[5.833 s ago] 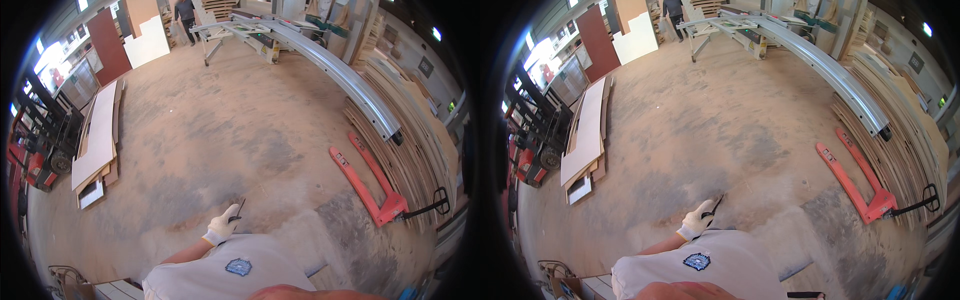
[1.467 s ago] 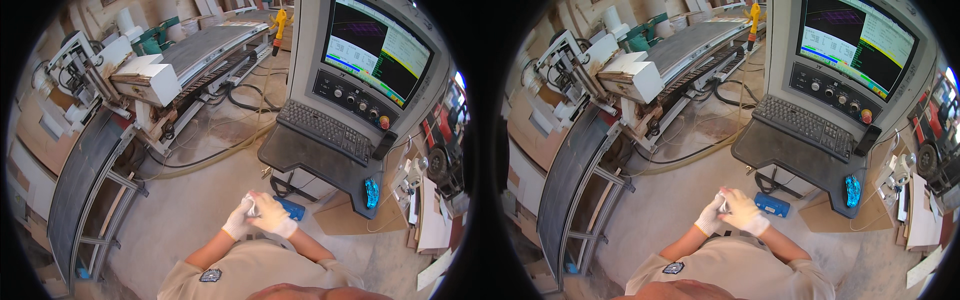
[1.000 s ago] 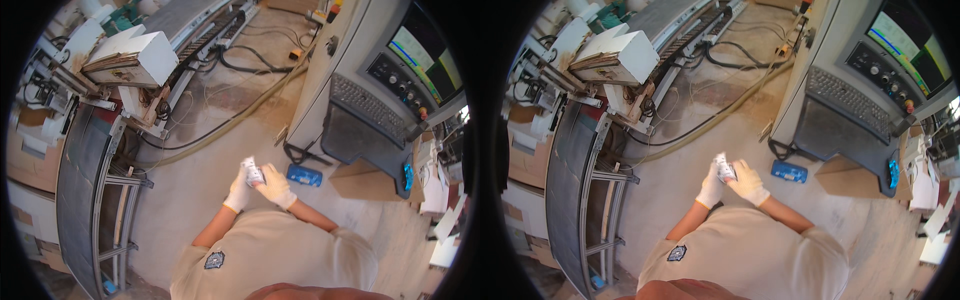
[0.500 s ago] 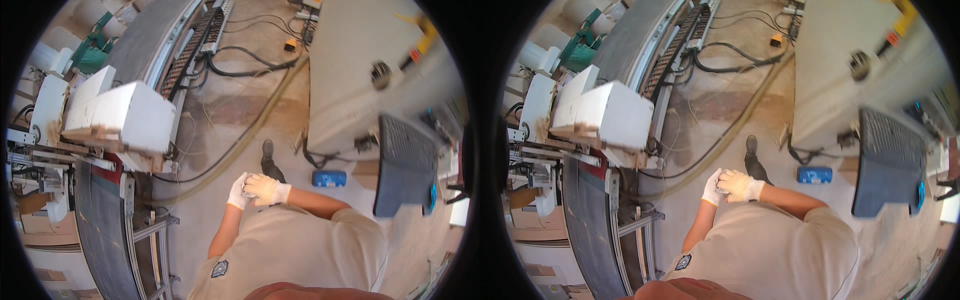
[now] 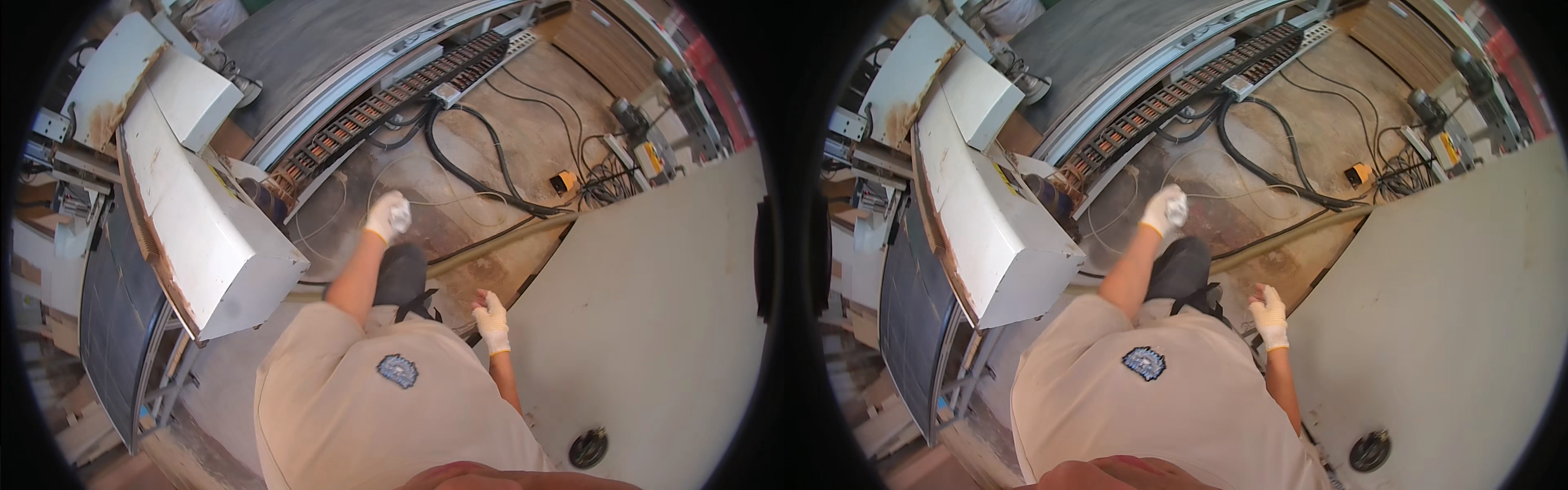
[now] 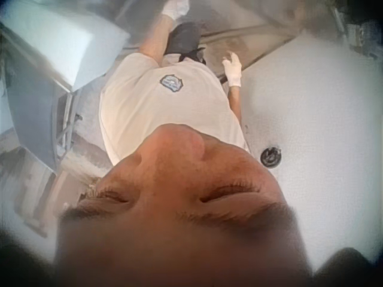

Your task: The person puts on gloves, walks to a CNC machine, and applies small white labels to several dark rectangular panels on the machine bed. They then remove the labeled panels one by one and stack them on the floor, and finally pick up a large white sheet and carry it across the workshop.

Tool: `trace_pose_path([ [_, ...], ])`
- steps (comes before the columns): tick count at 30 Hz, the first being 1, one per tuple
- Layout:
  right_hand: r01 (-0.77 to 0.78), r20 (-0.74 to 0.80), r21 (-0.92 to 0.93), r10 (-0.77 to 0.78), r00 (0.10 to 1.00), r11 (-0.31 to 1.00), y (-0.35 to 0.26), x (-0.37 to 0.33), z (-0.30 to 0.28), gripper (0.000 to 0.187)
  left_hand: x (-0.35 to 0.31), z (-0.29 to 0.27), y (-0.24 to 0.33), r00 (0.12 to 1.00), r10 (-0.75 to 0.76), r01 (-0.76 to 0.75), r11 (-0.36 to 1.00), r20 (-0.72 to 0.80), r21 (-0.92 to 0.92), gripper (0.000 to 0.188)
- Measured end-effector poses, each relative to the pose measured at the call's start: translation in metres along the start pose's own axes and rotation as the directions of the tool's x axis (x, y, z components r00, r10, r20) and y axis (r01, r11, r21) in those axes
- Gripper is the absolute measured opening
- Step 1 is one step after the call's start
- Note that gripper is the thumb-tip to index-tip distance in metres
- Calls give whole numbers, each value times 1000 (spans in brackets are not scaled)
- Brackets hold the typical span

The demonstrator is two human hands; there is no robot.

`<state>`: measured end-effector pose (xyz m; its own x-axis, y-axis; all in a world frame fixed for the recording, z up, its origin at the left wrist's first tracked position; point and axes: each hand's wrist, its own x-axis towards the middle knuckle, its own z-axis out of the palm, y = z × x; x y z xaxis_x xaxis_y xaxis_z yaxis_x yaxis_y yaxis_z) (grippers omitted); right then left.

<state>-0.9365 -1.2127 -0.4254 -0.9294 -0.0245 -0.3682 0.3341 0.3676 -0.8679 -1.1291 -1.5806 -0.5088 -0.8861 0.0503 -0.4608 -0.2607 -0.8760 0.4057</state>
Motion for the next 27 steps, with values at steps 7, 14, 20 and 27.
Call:
trace_pose_path([
  [7, -377, -105, -453, 372, 922, 808, 94, 25, -77, 45, 152, -88, 232, 804, 551, -518, 834, -225, 190, 15],
  [14, -527, -71, -648, 646, 760, 550, 31, 190, -89, 49, 270, -186, 453, 577, 592, -394, 805, -563, 443, 53],
  [20, -359, -11, -567, 429, 903, 742, -148, 428, -44, 31, 293, -219, 495, 522, 174, -509, 849, -835, -141, 43],
  [27, -169, 169, -530, 299, 939, 831, -268, 586, 0, 33, 268, -210, 497, 523, 643, 724, 10, -559, 690, 43],
])
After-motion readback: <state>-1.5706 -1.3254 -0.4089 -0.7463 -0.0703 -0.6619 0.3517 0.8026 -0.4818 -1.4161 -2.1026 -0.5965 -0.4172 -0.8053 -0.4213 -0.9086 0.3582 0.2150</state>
